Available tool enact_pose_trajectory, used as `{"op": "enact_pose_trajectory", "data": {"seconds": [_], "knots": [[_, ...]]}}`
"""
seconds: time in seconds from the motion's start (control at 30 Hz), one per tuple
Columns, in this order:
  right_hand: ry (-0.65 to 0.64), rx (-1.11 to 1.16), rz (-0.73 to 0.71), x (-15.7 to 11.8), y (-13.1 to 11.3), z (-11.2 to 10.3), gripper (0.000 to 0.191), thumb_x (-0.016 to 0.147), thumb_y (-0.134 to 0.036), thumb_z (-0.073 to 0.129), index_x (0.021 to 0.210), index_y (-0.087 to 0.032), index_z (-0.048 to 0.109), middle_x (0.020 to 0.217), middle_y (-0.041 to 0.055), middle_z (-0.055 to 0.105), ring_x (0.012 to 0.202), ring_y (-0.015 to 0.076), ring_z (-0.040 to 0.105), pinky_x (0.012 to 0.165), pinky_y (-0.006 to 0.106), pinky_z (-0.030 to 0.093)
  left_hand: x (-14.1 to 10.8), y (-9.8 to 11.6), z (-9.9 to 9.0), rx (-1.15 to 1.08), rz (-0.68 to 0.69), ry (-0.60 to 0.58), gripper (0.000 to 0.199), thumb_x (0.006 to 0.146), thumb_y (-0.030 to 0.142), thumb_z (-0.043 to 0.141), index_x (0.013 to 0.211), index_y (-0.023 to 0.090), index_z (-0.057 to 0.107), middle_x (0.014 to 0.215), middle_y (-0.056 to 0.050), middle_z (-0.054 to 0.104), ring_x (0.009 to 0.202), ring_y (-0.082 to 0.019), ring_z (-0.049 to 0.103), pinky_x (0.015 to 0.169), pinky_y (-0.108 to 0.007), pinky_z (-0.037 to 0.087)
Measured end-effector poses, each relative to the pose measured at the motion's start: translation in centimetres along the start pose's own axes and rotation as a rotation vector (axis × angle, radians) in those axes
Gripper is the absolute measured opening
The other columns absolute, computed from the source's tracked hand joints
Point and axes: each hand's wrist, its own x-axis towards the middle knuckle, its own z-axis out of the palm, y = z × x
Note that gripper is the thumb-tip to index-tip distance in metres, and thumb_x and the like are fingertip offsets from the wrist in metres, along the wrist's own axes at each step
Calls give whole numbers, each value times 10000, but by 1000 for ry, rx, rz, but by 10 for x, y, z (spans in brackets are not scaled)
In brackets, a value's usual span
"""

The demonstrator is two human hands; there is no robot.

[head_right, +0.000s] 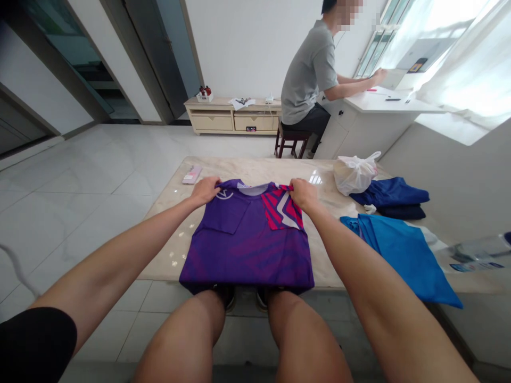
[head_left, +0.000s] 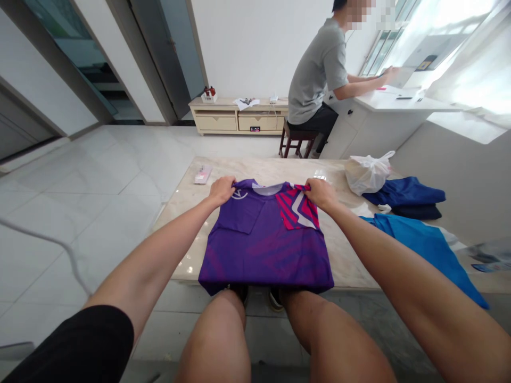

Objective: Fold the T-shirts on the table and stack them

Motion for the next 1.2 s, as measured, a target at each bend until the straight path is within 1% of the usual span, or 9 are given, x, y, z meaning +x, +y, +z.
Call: {"op": "enact_pose_trajectory", "data": {"seconds": [0.2,0.3,0.4,0.5,0.57,0.67,0.83,1.03,1.2], "knots": [[267,64,36,64,-9,-11,229,1057,-205,544,1213,-139,699,1290,164,702,1116,274,622,924,381,456,76,-12,-8,-90,-21,316,214,1008,254,624,1197,213,714,1240,-75,773,1145,-233,663,972,-351,494],[391,71,-21,77,-8,-25,248,1119,-205,469,1251,-74,634,1324,201,643,1174,253,552,1001,416,414,91,-15,-22,-174,15,458,223,1094,383,569,1200,210,660,1206,-23,728,1097,-154,565,1022,-332,448],[500,48,-121,58,4,-30,219,1136,-237,469,1209,-108,629,1260,182,640,1185,254,509,1038,431,400,66,-19,-27,-213,85,565,187,1095,415,579,1138,243,637,1177,-1,688,1051,-153,555,1013,-334,457],[554,13,-194,9,25,-15,156,1093,-266,548,1078,-159,661,1090,127,652,1142,285,525,1028,455,419,2,-27,-8,-183,150,632,123,1085,338,583,1091,232,643,1110,-43,685,1082,-208,610,1036,-393,456],[496,-4,-237,-32,40,5,125,1062,-262,580,1027,-190,675,1012,102,656,1105,307,548,1026,484,420,-47,-34,16,-139,202,578,103,1075,319,580,1076,253,658,1048,-53,705,1090,-253,642,1035,-430,458],[225,-37,-369,-84,55,39,143,1004,-190,600,1091,-218,710,1100,114,707,1136,326,569,1022,472,422,-108,-38,53,-49,319,319,138,1035,237,578,1102,260,696,1102,-87,745,1124,-297,668,1007,-465,470],[-69,-76,-361,-116,63,70,297,1041,-190,508,1183,-181,769,1244,182,737,1191,355,574,1050,481,422,-149,-38,74,40,366,32,234,1042,218,533,1111,242,756,1150,-133,775,1121,-328,667,991,-507,482],[-224,-107,-332,-116,71,51,363,1035,-169,512,1272,-141,786,1332,197,736,1265,350,602,1076,453,440,-155,-37,49,27,367,-95,226,1023,217,555,1069,248,774,1169,-100,798,1153,-298,690,1023,-442,505],[-240,-104,-232,-121,55,3,367,1057,-233,534,1298,-133,791,1339,198,751,1271,321,652,1089,395,462,-150,1,-10,23,332,-188,269,996,196,551,1105,265,788,1203,-51,813,1144,-238,726,1005,-316,533]]}}
